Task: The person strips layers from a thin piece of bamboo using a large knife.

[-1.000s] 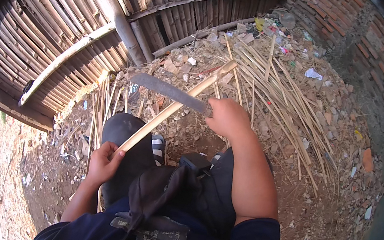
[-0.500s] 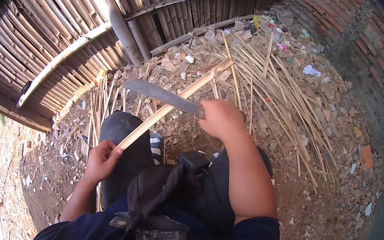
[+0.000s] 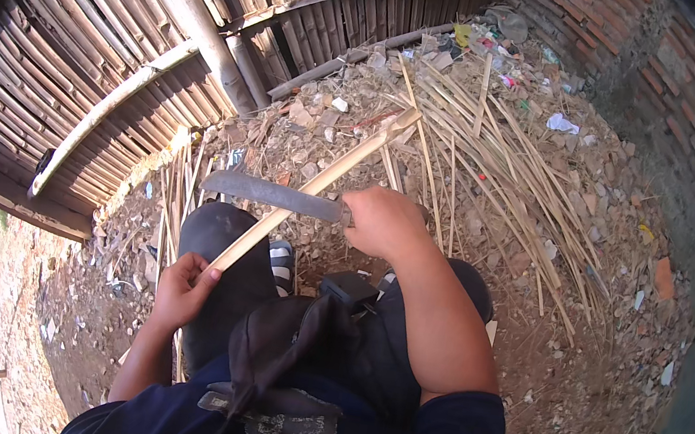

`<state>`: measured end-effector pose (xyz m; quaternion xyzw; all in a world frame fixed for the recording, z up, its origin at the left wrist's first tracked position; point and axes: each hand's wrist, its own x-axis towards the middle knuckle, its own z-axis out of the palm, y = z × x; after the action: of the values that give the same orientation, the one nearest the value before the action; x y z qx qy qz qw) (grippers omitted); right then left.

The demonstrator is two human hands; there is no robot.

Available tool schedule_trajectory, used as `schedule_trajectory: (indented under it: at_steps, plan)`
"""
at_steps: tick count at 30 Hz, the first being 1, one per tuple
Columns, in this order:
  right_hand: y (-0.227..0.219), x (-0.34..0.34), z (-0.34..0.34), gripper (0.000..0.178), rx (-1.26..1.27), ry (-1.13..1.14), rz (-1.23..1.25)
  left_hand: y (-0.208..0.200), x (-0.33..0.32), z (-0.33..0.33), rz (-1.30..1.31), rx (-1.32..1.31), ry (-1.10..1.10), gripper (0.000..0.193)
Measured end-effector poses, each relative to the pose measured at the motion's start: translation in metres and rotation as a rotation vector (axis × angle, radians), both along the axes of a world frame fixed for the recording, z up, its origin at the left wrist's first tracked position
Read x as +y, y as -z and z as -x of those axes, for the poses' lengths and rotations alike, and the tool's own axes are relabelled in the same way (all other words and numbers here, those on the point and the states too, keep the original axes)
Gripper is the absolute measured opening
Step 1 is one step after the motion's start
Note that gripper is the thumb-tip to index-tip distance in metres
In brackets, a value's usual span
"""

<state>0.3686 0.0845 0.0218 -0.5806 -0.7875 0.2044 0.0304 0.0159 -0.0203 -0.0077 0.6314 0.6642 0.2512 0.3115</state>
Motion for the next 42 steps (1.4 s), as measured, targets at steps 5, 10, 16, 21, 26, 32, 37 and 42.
schedule_trajectory:
  at_steps: [5, 10, 16, 21, 26, 32, 37, 42]
  plan:
    - [0.002, 0.023, -0.033, 0.035, 0.213, 0.187, 0.059, 0.002, -0.003, 0.002, -0.022, 0.016, 0.007, 0.031]
    - [0.008, 0.014, -0.022, 0.038, 0.174, 0.166, -0.066, 0.006, 0.000, 0.003, -0.020, -0.040, 0.004, 0.033]
    - [0.009, 0.018, -0.027, 0.042, 0.184, 0.007, 0.061, 0.000, -0.002, 0.000, -0.045, 0.056, 0.030, 0.035]
    - [0.004, 0.024, -0.041, 0.047, 0.275, 0.277, 0.094, -0.002, -0.002, -0.004, -0.090, 0.081, 0.037, 0.035]
    - [-0.002, 0.006, -0.013, 0.042, 0.039, 0.009, 0.072, 0.004, -0.001, 0.003, -0.062, 0.078, 0.049, 0.036]
    - [0.001, 0.027, -0.052, 0.040, 0.332, 0.342, 0.095, -0.003, -0.001, 0.000, -0.142, 0.135, 0.088, 0.038]
    - [0.007, 0.008, -0.032, 0.039, 0.112, 0.055, -0.048, -0.005, -0.001, 0.000, -0.109, 0.193, 0.107, 0.037]
    - [-0.005, 0.027, -0.059, 0.042, 0.317, 0.267, 0.215, -0.004, -0.007, -0.003, -0.132, 0.164, 0.075, 0.036]
